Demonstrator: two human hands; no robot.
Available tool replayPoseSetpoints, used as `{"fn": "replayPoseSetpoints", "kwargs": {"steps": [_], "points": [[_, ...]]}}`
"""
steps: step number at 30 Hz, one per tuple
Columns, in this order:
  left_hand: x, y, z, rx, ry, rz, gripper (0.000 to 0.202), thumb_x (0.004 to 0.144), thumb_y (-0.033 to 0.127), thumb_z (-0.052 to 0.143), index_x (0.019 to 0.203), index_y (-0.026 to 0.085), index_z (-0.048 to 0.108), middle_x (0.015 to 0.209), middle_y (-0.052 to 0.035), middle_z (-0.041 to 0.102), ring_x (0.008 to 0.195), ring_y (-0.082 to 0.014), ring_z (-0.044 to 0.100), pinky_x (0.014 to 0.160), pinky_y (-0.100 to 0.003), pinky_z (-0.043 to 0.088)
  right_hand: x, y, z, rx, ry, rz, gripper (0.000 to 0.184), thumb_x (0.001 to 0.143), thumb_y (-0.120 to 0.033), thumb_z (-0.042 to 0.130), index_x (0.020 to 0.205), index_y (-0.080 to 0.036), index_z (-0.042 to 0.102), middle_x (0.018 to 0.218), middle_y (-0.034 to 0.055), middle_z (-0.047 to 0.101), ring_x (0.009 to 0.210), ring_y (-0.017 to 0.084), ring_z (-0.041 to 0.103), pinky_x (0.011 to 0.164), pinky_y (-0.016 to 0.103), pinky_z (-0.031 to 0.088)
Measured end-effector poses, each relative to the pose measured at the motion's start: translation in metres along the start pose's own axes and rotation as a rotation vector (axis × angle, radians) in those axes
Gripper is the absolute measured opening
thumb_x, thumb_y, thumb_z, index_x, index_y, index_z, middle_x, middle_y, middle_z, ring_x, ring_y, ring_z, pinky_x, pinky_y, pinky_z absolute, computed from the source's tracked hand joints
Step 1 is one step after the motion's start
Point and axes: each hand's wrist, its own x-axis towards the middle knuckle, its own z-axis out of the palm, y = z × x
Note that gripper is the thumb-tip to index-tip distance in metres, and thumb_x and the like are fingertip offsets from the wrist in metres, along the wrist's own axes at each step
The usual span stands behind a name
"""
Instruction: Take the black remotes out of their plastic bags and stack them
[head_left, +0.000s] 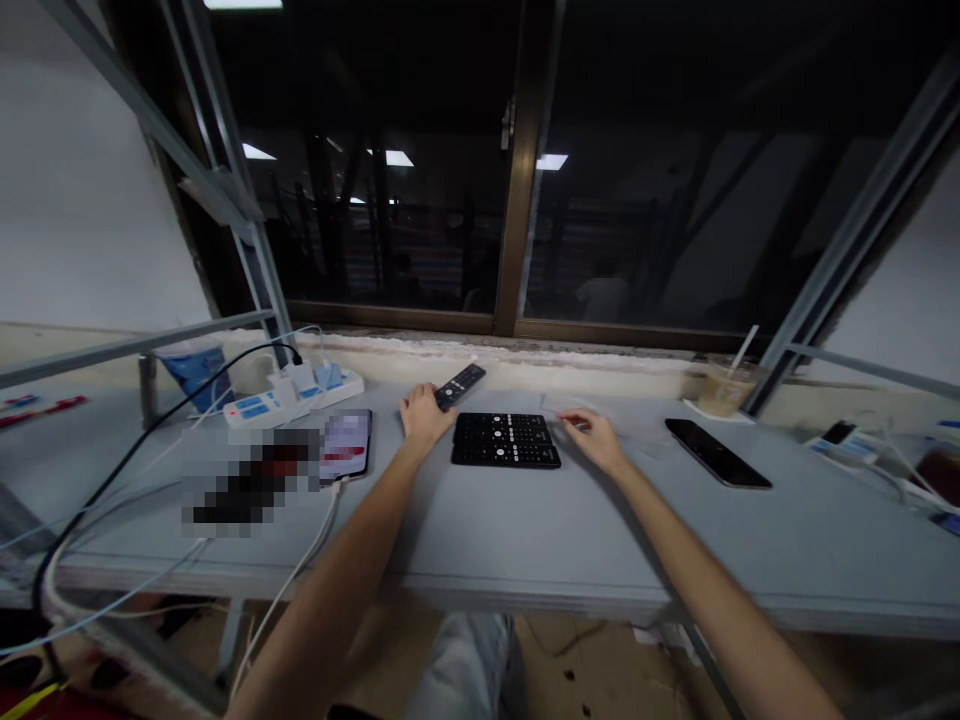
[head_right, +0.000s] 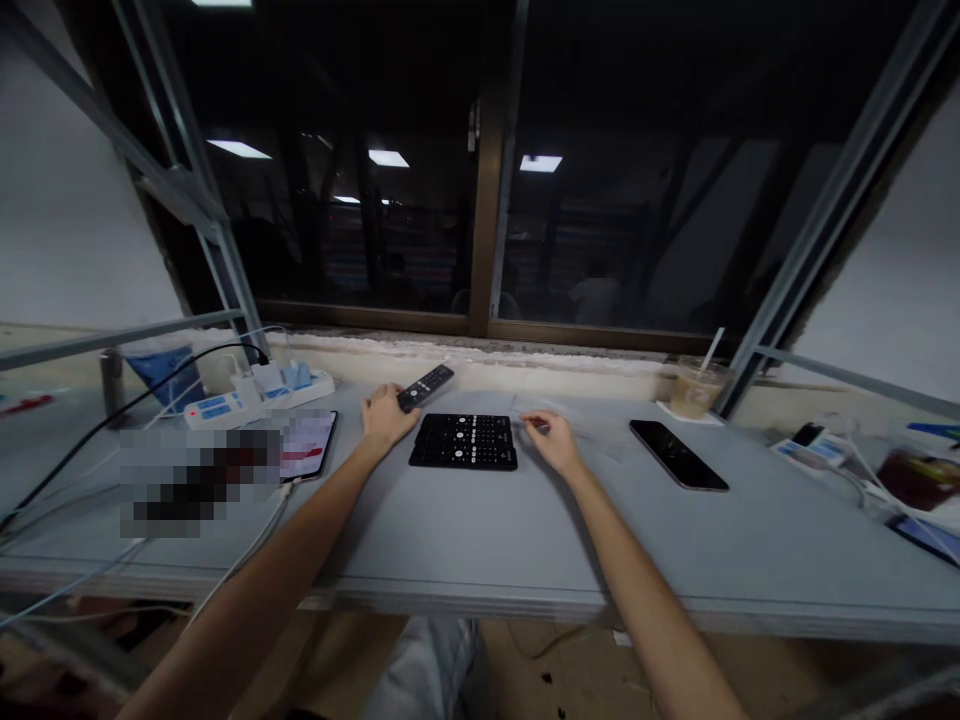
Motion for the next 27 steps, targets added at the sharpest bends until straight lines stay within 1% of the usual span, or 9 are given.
{"fn": "replayPoseSetpoints", "kwargs": {"steps": [2, 5, 9, 12, 16, 18, 20, 24, 27], "points": [[-0.002, 0.004, -0.003, -0.020, 0.036, 0.086, 0.031, 0.069, 0.030, 0.053, 0.097, 0.018, 0.049, 0.100, -0.0082, 0.058, 0.098, -0.0257, 0.051, 0.086, -0.039, 0.033, 0.000, 0.000, 0.001, 0.044, 0.024, 0.031, 0.028, 0.073, -0.037, 0.052, 0.082, -0.016, 0.067, 0.083, 0.0086, 0.070, 0.069, 0.018, 0.061, 0.069, 0.034, 0.048], [-0.005, 0.010, -0.008, -0.021, 0.032, 0.213, 0.031, 0.067, 0.026, 0.054, 0.096, 0.020, 0.048, 0.097, -0.0064, 0.058, 0.096, -0.0251, 0.051, 0.084, -0.037, 0.034, 0.001, -0.001, 0.002, 0.114, 0.058, 0.079, 0.032, 0.072, -0.040, 0.054, 0.087, -0.015, 0.066, 0.080, 0.0076, 0.069, 0.065, 0.016, 0.059, 0.066, 0.032, 0.047], [-0.009, 0.017, -0.015, -0.012, -0.029, 0.366, 0.029, 0.066, 0.023, 0.053, 0.095, 0.021, 0.050, 0.099, -0.0065, 0.057, 0.097, -0.0248, 0.050, 0.083, -0.035, 0.036, 0.001, -0.004, 0.002, 0.223, 0.072, 0.124, 0.035, 0.070, -0.041, 0.058, 0.092, -0.014, 0.065, 0.085, 0.0081, 0.067, 0.070, 0.016, 0.059, 0.069, 0.031, 0.046], [-0.009, 0.022, -0.018, 0.001, -0.097, 0.441, 0.030, 0.064, 0.021, 0.053, 0.093, 0.021, 0.053, 0.101, -0.0064, 0.056, 0.095, -0.0240, 0.052, 0.081, -0.033, 0.039, 0.001, -0.009, 0.002, 0.338, 0.074, 0.170, 0.037, 0.069, -0.042, 0.060, 0.093, -0.014, 0.064, 0.089, 0.0087, 0.066, 0.071, 0.016, 0.058, 0.070, 0.031, 0.046], [-0.010, 0.024, -0.016, 0.013, -0.134, 0.474, 0.030, 0.062, 0.020, 0.053, 0.093, 0.020, 0.056, 0.102, -0.0062, 0.055, 0.089, -0.0229, 0.055, 0.078, -0.033, 0.042, 0.001, -0.015, 0.003, 0.404, 0.064, 0.197, 0.033, 0.068, -0.044, 0.062, 0.084, -0.016, 0.064, 0.083, 0.0059, 0.066, 0.071, 0.015, 0.058, 0.068, 0.029, 0.047], [-0.010, 0.024, -0.015, 0.014, -0.133, 0.466, 0.028, 0.063, 0.020, 0.053, 0.091, 0.020, 0.057, 0.101, -0.0057, 0.055, 0.087, -0.0222, 0.056, 0.076, -0.033, 0.043, 0.001, -0.016, 0.003, 0.409, 0.060, 0.215, 0.031, 0.067, -0.045, 0.063, 0.079, -0.016, 0.064, 0.077, 0.0042, 0.065, 0.068, 0.015, 0.058, 0.066, 0.028, 0.046], [-0.010, 0.023, -0.014, 0.012, -0.136, 0.448, 0.025, 0.064, 0.020, 0.053, 0.089, 0.020, 0.058, 0.099, -0.0052, 0.055, 0.086, -0.0215, 0.057, 0.074, -0.031, 0.044, 0.001, -0.017, 0.003, 0.394, 0.053, 0.231, 0.030, 0.067, -0.045, 0.063, 0.078, -0.017, 0.064, 0.076, 0.0041, 0.065, 0.069, 0.015, 0.058, 0.064, 0.027, 0.046], [-0.012, 0.024, -0.012, -0.001, -0.142, 0.431, 0.022, 0.065, 0.020, 0.052, 0.086, 0.020, 0.058, 0.098, -0.0048, 0.054, 0.087, -0.0208, 0.056, 0.069, -0.029, 0.045, -0.001, -0.019, 0.002, 0.358, 0.005, 0.284, 0.033, 0.070, -0.047, 0.059, 0.081, -0.018, 0.066, 0.084, 0.0062, 0.067, 0.076, 0.017, 0.060, 0.062, 0.027, 0.045], [-0.012, 0.025, -0.011, -0.011, -0.116, 0.448, 0.020, 0.067, 0.021, 0.053, 0.087, 0.021, 0.056, 0.099, -0.0040, 0.054, 0.089, -0.0203, 0.056, 0.067, -0.028, 0.044, -0.002, -0.022, 0.000, 0.398, -0.081, 0.308, 0.034, 0.072, -0.049, 0.055, 0.082, -0.019, 0.068, 0.094, 0.0066, 0.066, 0.084, 0.018, 0.060, 0.064, 0.026, 0.045]]}}
